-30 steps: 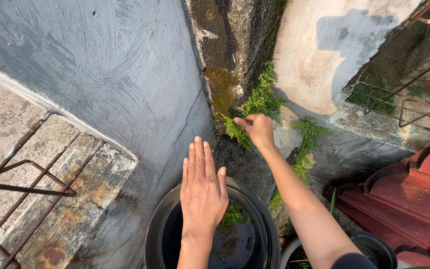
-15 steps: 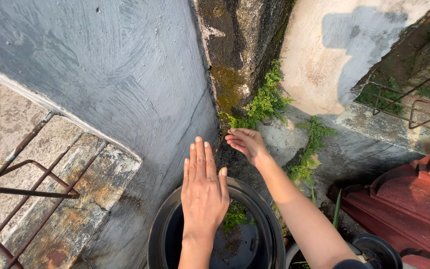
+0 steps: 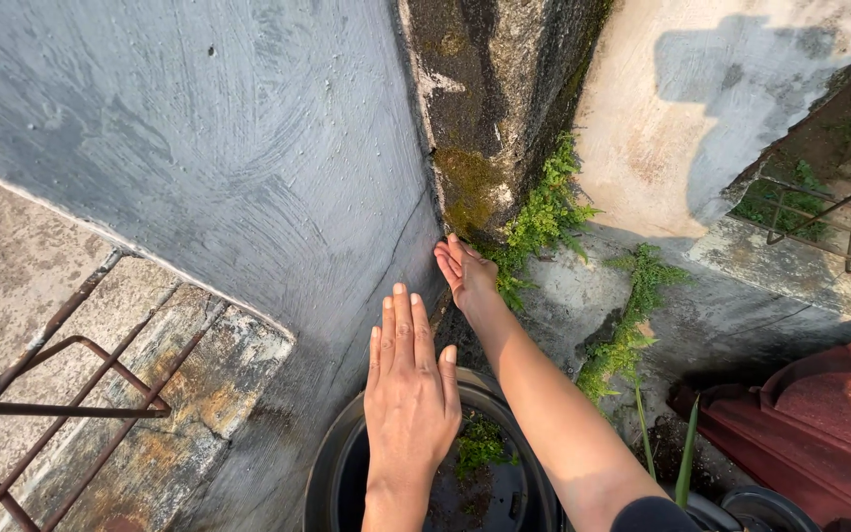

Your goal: Pick small plants from the wall and place them in a bucket.

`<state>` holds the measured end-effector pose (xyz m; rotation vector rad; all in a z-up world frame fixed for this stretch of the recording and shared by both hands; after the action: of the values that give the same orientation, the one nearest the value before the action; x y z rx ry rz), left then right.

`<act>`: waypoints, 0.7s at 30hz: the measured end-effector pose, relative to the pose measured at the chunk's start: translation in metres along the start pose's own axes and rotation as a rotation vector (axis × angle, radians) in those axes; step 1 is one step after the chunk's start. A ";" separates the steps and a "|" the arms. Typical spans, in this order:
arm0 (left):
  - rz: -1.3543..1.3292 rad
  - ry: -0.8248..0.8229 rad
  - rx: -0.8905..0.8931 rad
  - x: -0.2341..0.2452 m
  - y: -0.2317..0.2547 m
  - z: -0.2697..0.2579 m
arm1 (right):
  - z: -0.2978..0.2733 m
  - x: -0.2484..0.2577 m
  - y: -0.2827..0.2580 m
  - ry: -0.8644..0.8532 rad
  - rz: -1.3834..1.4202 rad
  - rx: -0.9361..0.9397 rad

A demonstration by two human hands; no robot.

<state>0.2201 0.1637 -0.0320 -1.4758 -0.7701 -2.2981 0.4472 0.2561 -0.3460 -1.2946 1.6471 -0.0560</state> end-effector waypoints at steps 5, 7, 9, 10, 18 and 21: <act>0.000 0.008 0.005 -0.002 -0.003 -0.001 | 0.020 0.010 0.009 0.038 0.062 0.048; 0.000 0.009 0.006 -0.004 -0.003 -0.001 | 0.023 0.013 0.009 0.056 0.074 0.067; -0.002 0.008 0.004 -0.004 -0.002 -0.001 | 0.024 0.011 0.010 0.052 0.129 0.070; 0.000 0.008 0.005 -0.004 -0.003 -0.001 | 0.026 0.011 0.011 0.051 0.129 0.068; 0.003 0.012 -0.012 -0.004 -0.001 -0.001 | 0.047 0.018 0.025 0.084 0.284 -0.057; 0.007 0.004 -0.019 -0.004 0.000 0.000 | 0.051 0.019 0.030 0.100 0.335 -0.103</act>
<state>0.2216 0.1632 -0.0357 -1.4794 -0.7434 -2.3084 0.4636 0.2806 -0.4011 -1.0887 1.9548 0.1709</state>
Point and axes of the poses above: each hand's wrist, its own z-axis towards the middle knuckle, its own x-axis out of the back of the hand, y = z × x, the point moved 9 cm from there along z, towards the middle knuckle, and after that the axes turned 3 degrees about x, right-handed, at the moved point
